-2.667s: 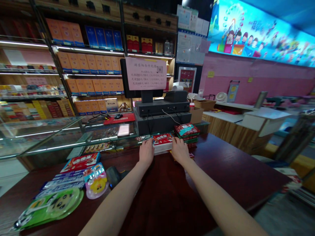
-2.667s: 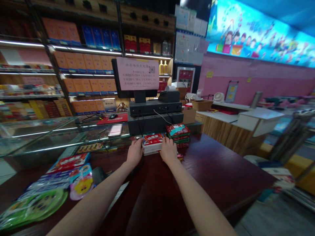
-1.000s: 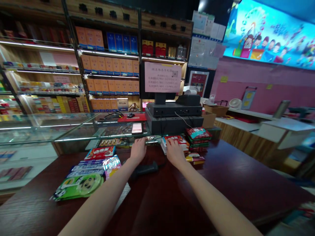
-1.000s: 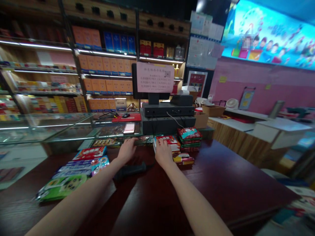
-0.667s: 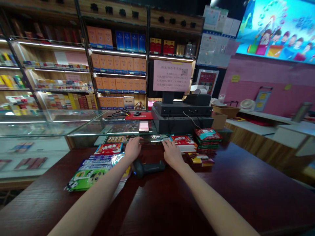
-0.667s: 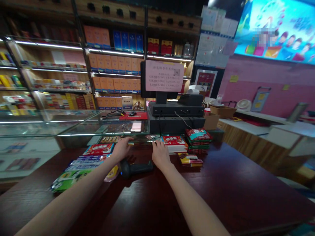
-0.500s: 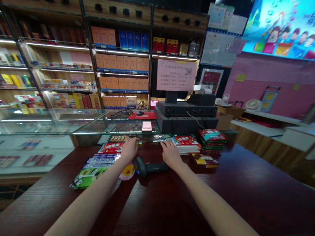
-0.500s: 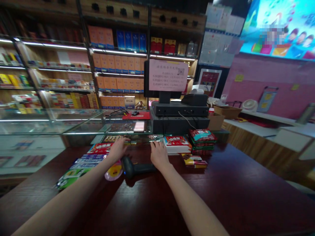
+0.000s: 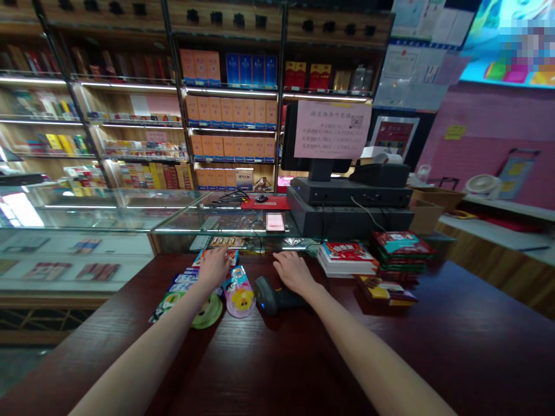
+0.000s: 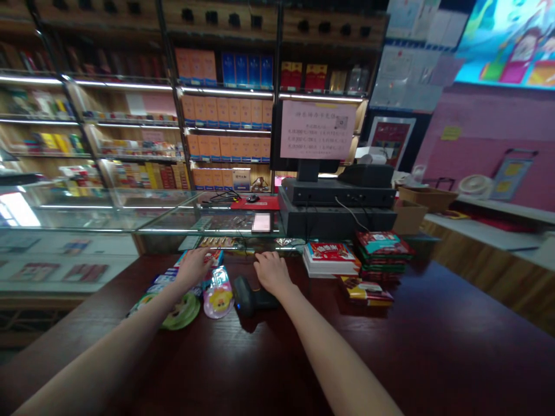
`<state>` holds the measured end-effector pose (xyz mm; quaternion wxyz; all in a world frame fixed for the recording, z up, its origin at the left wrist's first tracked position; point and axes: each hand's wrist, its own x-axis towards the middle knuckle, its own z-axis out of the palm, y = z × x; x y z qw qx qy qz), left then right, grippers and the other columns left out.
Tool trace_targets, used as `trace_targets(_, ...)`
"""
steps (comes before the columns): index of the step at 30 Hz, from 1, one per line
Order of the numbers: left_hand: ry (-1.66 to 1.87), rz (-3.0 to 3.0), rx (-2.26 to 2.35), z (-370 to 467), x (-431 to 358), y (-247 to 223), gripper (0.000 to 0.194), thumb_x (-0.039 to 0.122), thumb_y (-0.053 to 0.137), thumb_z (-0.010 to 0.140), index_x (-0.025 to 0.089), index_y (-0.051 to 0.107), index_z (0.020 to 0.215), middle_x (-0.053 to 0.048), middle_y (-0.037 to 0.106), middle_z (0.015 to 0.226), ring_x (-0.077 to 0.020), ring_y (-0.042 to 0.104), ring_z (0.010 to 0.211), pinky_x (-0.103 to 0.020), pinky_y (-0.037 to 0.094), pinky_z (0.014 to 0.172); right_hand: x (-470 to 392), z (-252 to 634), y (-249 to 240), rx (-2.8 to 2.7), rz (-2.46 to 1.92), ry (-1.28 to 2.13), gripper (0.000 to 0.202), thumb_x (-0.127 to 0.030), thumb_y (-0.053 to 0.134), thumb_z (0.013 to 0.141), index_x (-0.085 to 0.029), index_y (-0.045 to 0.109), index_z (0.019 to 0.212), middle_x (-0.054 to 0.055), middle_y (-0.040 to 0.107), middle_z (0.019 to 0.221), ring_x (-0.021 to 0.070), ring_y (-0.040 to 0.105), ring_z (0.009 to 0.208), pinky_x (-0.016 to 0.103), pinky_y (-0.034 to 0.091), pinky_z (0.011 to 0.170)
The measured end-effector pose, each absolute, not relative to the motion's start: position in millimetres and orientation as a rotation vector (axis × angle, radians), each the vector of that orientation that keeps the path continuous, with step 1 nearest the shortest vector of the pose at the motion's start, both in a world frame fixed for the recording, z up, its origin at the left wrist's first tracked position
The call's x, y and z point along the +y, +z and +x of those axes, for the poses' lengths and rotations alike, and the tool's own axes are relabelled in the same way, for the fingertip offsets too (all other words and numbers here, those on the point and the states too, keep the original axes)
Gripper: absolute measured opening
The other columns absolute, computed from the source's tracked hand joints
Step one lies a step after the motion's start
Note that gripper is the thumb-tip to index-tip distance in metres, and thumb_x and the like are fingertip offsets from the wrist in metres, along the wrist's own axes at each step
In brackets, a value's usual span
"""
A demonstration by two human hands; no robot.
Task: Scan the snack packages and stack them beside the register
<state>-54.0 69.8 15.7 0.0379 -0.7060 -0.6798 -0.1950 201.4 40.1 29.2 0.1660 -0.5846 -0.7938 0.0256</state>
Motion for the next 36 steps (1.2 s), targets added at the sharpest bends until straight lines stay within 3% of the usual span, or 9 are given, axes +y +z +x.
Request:
trace_targets(4,-0.546,-2.06,-2.182,-75,69,15,0.039,0.041,0.047,0.092,0.026,0.063,0.123,-0.009,0.06,0.137,-0.033,0.049,0.127,-0.05,0.039,0.104,46,189,29,-2.292,-1.633,0.132,0.042,-0.034,0.037,0.102,-0.02,0.06,0.134,0.011,0.062,0.135,0.0279,0.051,0.124,0.044,0.042,0.099)
trace_targets(12,-0.48,-1.909,-2.369,-116,73,9,0.05,0.051,0.041,0.091,0.025,0.061,0.129,-0.014,0.055,0.142,-0.0396,0.042,0.133,-0.06,0.032,0.107,58,170,26,-2.33,-1.607,0.255,0.041,-0.037,0.036,0.102,-0.026,0.065,0.127,0.008,0.064,0.134,0.0271,0.055,0.122,0.044,0.043,0.098)
trace_targets(23,-0.446,-1.925,-2.424,-116,73,10,0.05,0.051,0.044,0.089,0.025,0.063,0.127,-0.016,0.06,0.134,-0.0383,0.049,0.127,-0.057,0.033,0.106,81,159,16,-2.306,-1.526,0.511,0.035,-0.036,0.039,0.101,-0.033,0.069,0.119,0.0,0.069,0.128,0.0237,0.06,0.122,0.041,0.043,0.102)
trace_targets(30,-0.444,-1.997,-2.386,-103,73,12,0.044,0.048,0.046,0.089,0.026,0.064,0.122,-0.014,0.063,0.131,-0.0369,0.051,0.126,-0.057,0.032,0.107,91,155,12,-2.247,-1.444,0.687,0.042,-0.032,0.045,0.097,-0.02,0.062,0.134,0.008,0.06,0.142,0.0229,0.056,0.13,0.035,0.04,0.11)
trace_targets(36,-0.462,-2.061,-2.339,-88,74,9,0.043,0.045,0.049,0.088,0.026,0.063,0.124,-0.013,0.065,0.13,-0.0357,0.054,0.124,-0.057,0.032,0.107,95,153,8,-2.214,-1.373,0.787,0.041,-0.03,0.047,0.096,-0.024,0.062,0.134,0.004,0.065,0.136,0.022,0.062,0.123,0.034,0.045,0.105)
